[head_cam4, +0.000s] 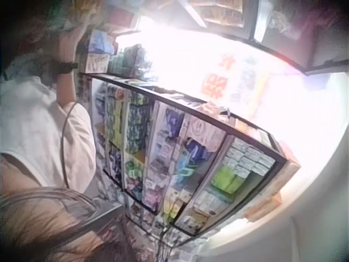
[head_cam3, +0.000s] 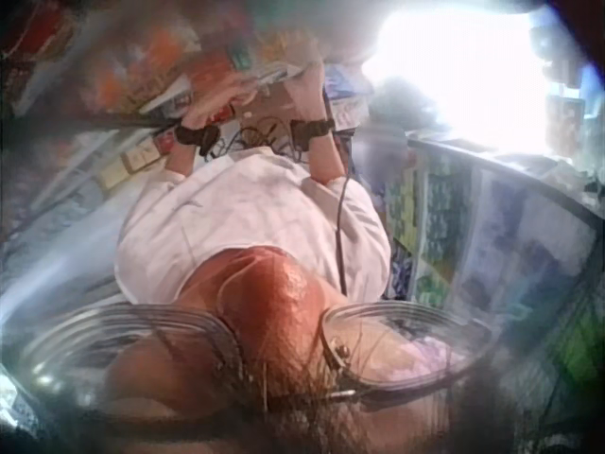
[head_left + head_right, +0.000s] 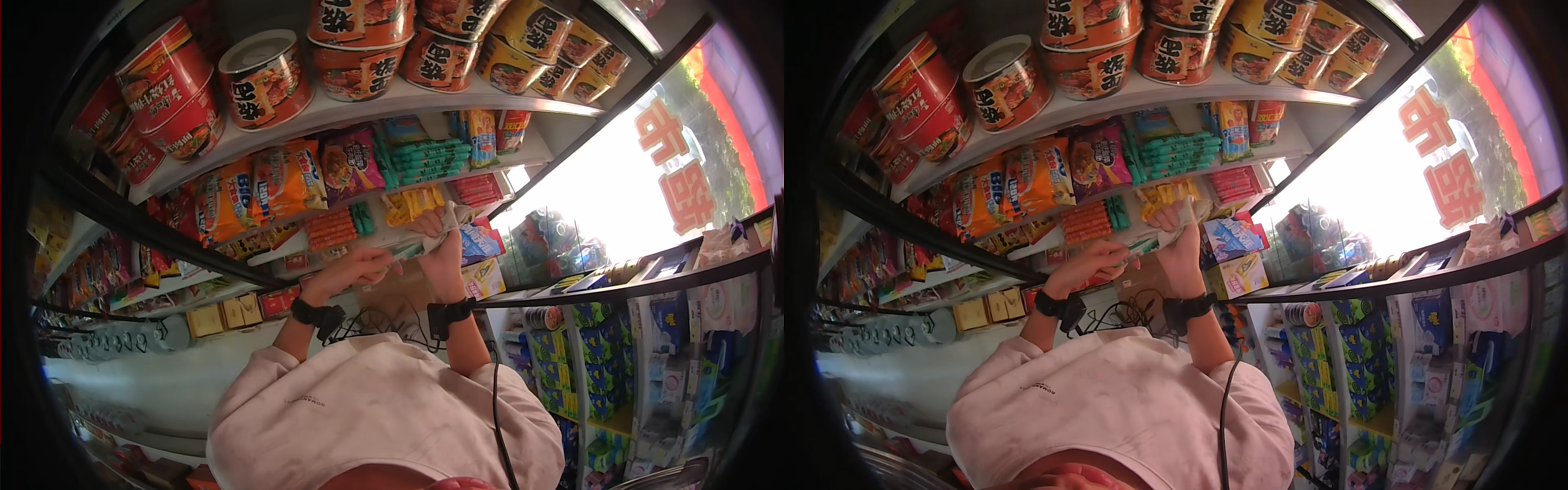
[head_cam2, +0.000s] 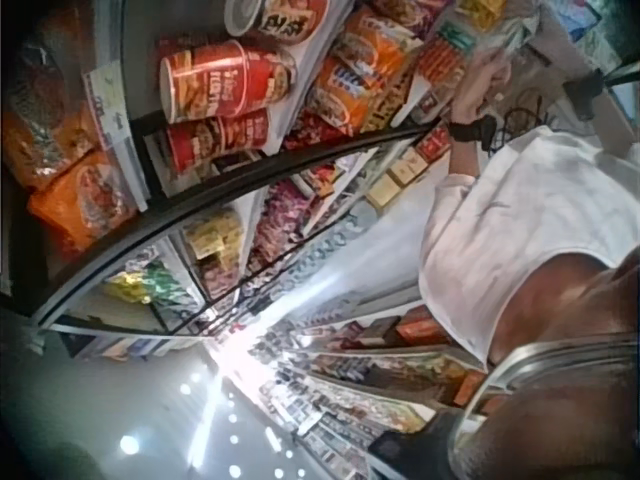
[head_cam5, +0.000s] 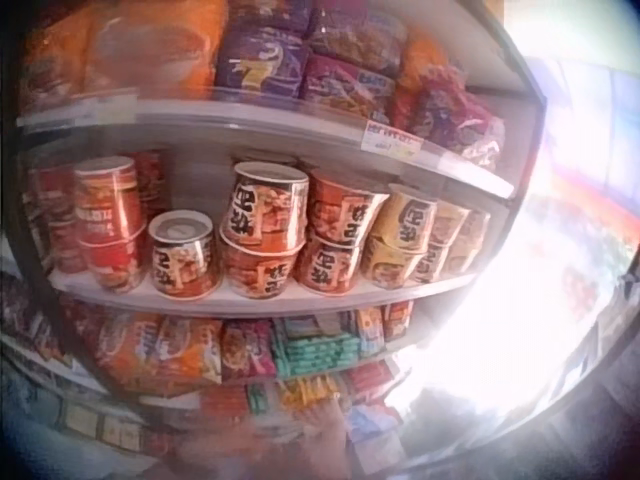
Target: Organizing and cleaning snack items on supermarket shelves.
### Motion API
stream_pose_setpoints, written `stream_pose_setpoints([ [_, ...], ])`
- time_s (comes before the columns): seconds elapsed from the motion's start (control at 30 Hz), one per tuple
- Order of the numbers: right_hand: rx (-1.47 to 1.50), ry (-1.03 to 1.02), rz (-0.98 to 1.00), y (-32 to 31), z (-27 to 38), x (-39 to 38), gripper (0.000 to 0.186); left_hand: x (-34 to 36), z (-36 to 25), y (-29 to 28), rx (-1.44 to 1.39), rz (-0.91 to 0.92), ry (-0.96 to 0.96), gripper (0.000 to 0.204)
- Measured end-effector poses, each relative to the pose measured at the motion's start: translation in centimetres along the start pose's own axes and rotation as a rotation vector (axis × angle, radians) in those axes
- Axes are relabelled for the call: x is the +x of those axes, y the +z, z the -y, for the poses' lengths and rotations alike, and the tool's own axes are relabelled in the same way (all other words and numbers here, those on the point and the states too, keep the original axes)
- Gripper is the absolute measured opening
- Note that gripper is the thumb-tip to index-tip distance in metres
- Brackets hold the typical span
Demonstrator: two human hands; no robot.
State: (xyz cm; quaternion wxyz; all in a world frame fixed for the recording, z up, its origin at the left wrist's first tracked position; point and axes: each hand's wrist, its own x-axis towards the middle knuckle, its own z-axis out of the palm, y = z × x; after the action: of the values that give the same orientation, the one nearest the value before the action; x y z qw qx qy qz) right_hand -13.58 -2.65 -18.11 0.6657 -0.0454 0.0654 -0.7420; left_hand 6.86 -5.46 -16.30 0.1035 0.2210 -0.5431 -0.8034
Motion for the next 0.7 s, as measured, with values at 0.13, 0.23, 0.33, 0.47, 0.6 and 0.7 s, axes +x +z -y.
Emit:
stream_pose_setpoints([
  [0.13, -0.071, -0.116, 0.111, 4.4, -1.6, -1.1, 0.031, -2.0, 0.1, 0.3, -0.32, 0.007, 0.064, 0.043],
  [0.23, -0.546, -0.357, 0.016, 6.7, -4.2, -2.5, 0.032, -3.1, -0.3, 0.2, -0.463, -0.075, 0.09, 0.044],
  [0.33, -0.699, -0.271, -0.024, 4.6, -6.5, -3.6, 0.03, -3.1, 1.2, 1.4, -0.227, -0.304, 0.01, 0.034],
  [0.47, -1.041, -0.27, 0.045, 2.2, -5.8, -4.5, 0.029, -2.4, 1.7, 1.4, 0.169, -0.262, 0.13, 0.025],
  [0.6, -1.026, -0.297, -0.181, 6.9, -4.0, -5.8, 0.029, -2.7, -0.4, 4.8, 0.354, -0.542, 0.242, 0.022],
  [0.7, -1.887, -0.873, 0.057, 6.4, -0.6, -5.7, 0.027, -2.8, -0.4, 5.6, 0.446, -0.462, 0.309, 0.024],
])
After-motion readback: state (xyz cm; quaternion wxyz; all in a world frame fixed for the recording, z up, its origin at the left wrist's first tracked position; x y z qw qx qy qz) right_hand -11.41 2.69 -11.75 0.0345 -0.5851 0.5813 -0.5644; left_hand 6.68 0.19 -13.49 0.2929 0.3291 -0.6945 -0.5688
